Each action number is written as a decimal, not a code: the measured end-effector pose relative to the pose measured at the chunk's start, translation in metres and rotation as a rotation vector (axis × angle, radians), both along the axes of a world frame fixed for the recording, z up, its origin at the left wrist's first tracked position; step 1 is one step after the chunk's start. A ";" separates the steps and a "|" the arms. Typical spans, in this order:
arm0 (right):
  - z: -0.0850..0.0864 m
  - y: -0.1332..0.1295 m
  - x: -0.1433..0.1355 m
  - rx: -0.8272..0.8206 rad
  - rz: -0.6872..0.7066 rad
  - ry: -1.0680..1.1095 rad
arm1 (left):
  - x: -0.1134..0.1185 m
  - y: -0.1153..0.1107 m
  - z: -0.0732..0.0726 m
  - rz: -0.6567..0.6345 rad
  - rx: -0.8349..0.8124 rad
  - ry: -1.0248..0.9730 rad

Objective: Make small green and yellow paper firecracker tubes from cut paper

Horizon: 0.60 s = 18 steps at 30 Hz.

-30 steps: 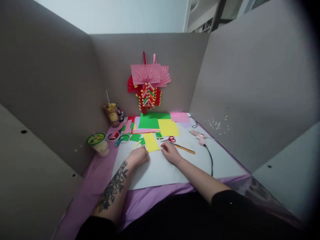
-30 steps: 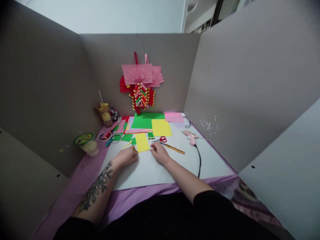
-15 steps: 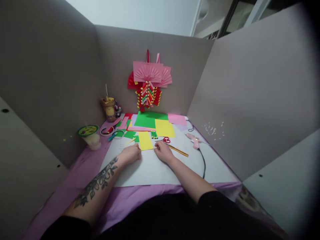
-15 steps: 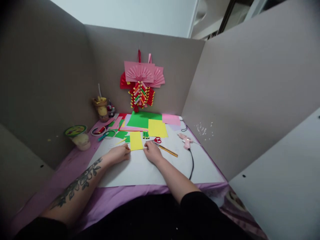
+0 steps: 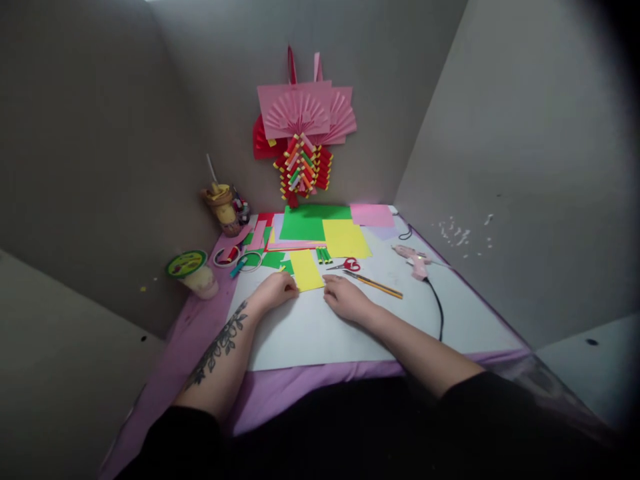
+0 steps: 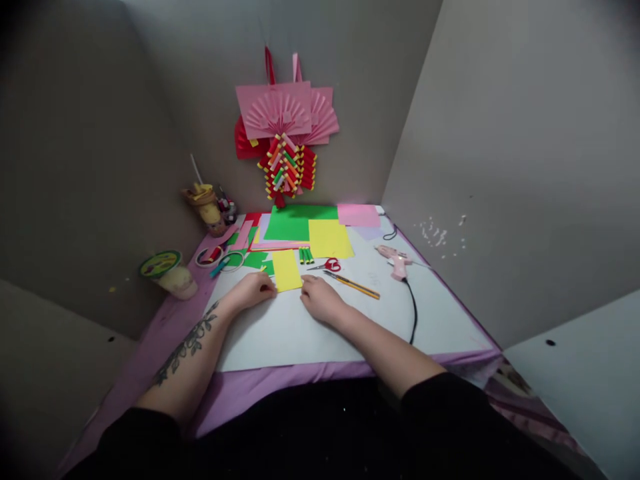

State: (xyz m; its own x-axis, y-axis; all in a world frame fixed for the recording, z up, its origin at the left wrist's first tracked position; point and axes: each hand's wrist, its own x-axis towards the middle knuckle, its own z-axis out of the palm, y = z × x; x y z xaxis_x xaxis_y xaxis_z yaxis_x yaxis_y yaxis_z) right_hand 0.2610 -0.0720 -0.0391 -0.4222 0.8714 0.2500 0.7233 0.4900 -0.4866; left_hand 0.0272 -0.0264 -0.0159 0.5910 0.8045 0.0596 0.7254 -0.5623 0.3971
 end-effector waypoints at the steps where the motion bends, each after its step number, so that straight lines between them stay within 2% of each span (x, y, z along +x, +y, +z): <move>1: 0.001 0.000 0.001 0.014 0.037 -0.023 | 0.000 -0.001 -0.003 0.020 0.028 -0.030; 4: -0.003 0.002 0.004 0.064 0.099 -0.060 | 0.005 -0.004 -0.008 0.048 0.118 -0.114; 7: -0.009 0.005 0.005 0.108 0.103 -0.081 | 0.013 -0.008 -0.010 -0.062 0.156 -0.097; 9: -0.012 0.007 0.004 0.119 0.101 -0.101 | 0.018 -0.010 -0.010 -0.083 0.168 -0.042; 16: -0.015 0.016 0.003 0.115 0.080 -0.066 | 0.026 -0.011 -0.009 0.021 0.235 0.100; 18: -0.014 0.017 0.000 0.078 0.020 -0.057 | 0.028 -0.011 -0.009 0.033 0.242 0.122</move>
State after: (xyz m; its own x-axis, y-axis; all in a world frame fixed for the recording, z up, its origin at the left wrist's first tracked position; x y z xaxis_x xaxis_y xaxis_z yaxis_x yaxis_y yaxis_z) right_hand 0.2608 -0.0553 -0.0528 -0.4550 0.8412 0.2922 0.7382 0.5398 -0.4046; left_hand 0.0549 -0.0377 -0.0250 0.5790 0.7946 0.1828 0.7793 -0.6052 0.1626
